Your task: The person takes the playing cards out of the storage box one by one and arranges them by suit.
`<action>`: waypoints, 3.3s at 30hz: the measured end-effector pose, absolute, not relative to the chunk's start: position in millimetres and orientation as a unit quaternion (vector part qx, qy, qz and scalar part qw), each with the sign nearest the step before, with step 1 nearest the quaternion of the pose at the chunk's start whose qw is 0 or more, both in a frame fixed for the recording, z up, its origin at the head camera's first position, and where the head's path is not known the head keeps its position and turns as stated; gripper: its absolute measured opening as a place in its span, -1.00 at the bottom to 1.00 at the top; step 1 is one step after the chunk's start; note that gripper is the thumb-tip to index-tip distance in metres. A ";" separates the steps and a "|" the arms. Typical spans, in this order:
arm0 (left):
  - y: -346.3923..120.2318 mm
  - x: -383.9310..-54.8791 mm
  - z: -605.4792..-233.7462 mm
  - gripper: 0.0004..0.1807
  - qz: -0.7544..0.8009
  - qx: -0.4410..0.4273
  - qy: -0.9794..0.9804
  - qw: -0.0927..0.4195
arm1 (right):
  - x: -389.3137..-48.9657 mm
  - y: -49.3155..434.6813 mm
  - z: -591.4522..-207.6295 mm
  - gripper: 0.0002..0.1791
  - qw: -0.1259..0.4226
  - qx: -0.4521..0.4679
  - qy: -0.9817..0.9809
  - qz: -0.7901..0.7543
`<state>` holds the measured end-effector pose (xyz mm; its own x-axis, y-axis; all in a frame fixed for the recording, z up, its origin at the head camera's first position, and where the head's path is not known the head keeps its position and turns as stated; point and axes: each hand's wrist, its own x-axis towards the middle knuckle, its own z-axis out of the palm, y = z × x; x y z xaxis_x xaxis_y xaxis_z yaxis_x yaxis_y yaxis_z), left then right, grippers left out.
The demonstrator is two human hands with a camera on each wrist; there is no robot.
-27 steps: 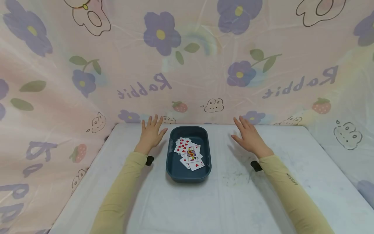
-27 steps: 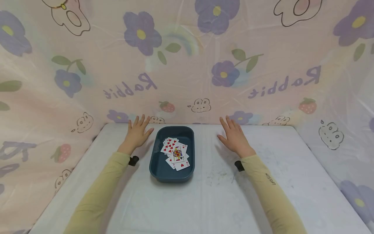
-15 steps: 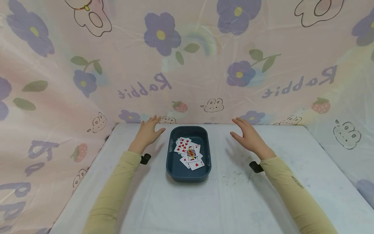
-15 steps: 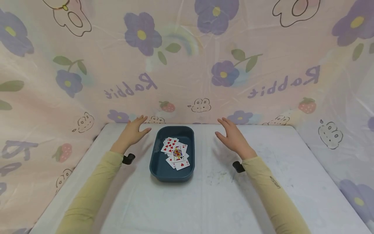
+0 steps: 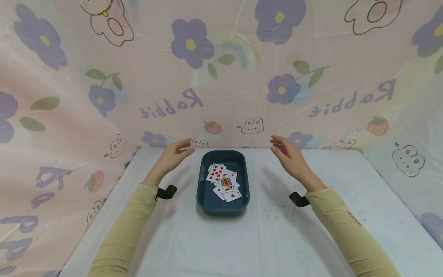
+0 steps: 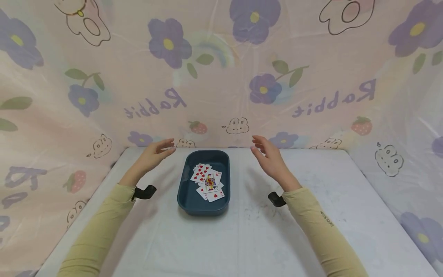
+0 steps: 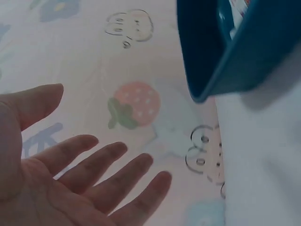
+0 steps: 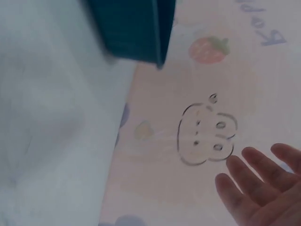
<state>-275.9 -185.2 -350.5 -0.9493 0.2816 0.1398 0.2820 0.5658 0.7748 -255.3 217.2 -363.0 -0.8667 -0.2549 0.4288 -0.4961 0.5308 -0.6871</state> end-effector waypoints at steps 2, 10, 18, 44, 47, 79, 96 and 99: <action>-185.0 -273.5 -349.3 -0.36 -0.475 -0.155 -0.866 -0.029 | -253.3 213.6 -359.3 -0.52 0.130 0.216 -0.856 0.451; -188.8 -271.9 -353.9 -0.39 -0.598 -0.087 -0.779 -0.167 | -252.0 189.8 -344.4 -0.55 0.045 0.226 -0.796 0.559; -183.4 -274.8 -371.3 -0.36 -0.616 -0.045 -0.756 -0.217 | -255.8 162.4 -332.1 -0.50 -0.058 0.208 -0.755 0.619; -160.7 -277.4 -408.5 -0.54 -0.582 0.016 -0.783 -0.218 | -297.5 87.5 -386.9 -0.41 -0.234 0.013 -0.694 0.681; -160.7 -277.6 -407.7 -0.55 -0.578 0.014 -0.786 -0.219 | -300.0 82.5 -392.8 -0.38 -0.244 0.003 -0.693 0.678; -158.6 -275.5 -407.3 -0.57 -0.577 0.017 -0.787 -0.220 | -295.6 69.4 -411.8 -0.32 -0.248 -0.154 -0.664 0.688; -158.4 -276.0 -410.1 -0.61 -0.582 0.015 -0.784 -0.216 | -294.6 63.2 -415.1 -0.44 -0.203 -0.145 -0.630 0.735; -158.6 -276.4 -411.3 -0.61 -0.581 0.015 -0.785 -0.214 | -295.1 62.9 -415.9 -0.45 -0.219 -0.141 -0.626 0.735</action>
